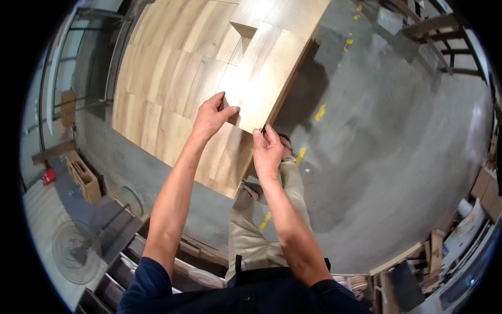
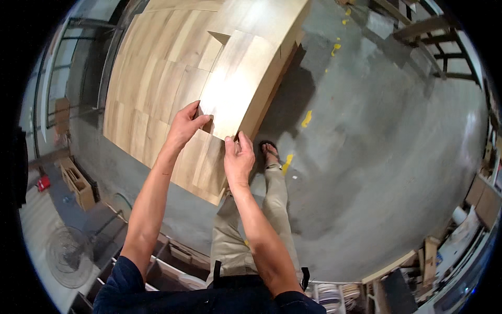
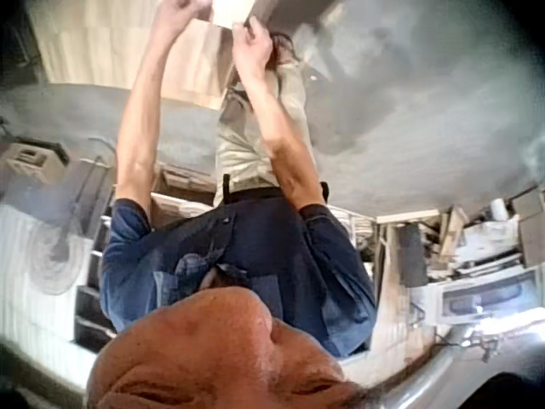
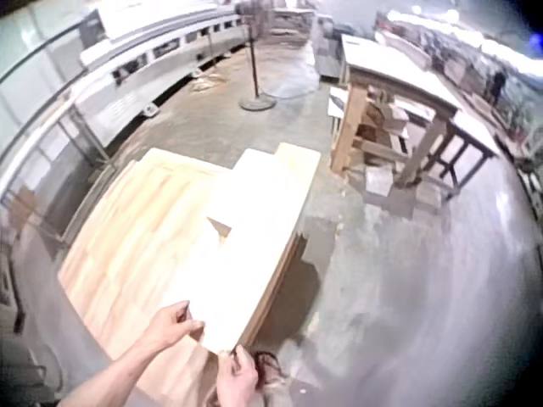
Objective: The person arranges wooden blocks onto a large wood panel to form layout segments, takes smaller wood pieces to a machine workbench to check alignment, and manually stacks the wooden components together.
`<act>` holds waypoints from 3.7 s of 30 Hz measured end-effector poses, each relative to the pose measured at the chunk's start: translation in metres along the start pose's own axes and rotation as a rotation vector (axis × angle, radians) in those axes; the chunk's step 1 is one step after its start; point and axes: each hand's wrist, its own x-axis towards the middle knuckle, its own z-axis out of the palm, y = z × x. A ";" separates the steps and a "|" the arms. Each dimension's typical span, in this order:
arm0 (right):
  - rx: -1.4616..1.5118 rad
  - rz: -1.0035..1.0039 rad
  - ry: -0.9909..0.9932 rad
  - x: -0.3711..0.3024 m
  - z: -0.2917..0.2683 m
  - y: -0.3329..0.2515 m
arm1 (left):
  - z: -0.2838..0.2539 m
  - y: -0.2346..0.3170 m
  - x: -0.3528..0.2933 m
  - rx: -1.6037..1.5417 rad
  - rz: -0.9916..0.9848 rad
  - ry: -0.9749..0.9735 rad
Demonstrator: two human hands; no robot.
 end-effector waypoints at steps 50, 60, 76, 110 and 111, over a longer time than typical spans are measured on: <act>-0.029 0.085 -0.065 0.016 0.006 -0.006 | 0.003 0.017 -0.002 -0.279 -0.147 -0.118; -0.143 0.092 -0.113 0.021 0.002 -0.007 | -0.001 0.024 -0.002 -0.266 -0.201 -0.195; -0.053 -0.185 -0.190 0.139 0.007 -0.092 | 0.010 0.085 0.104 -0.303 -0.192 -0.276; 0.174 -0.232 -0.252 0.333 0.002 -0.171 | 0.061 0.170 0.216 0.947 0.870 0.293; 0.169 -0.266 -0.224 0.340 0.007 -0.171 | 0.065 0.172 0.219 0.989 0.914 0.323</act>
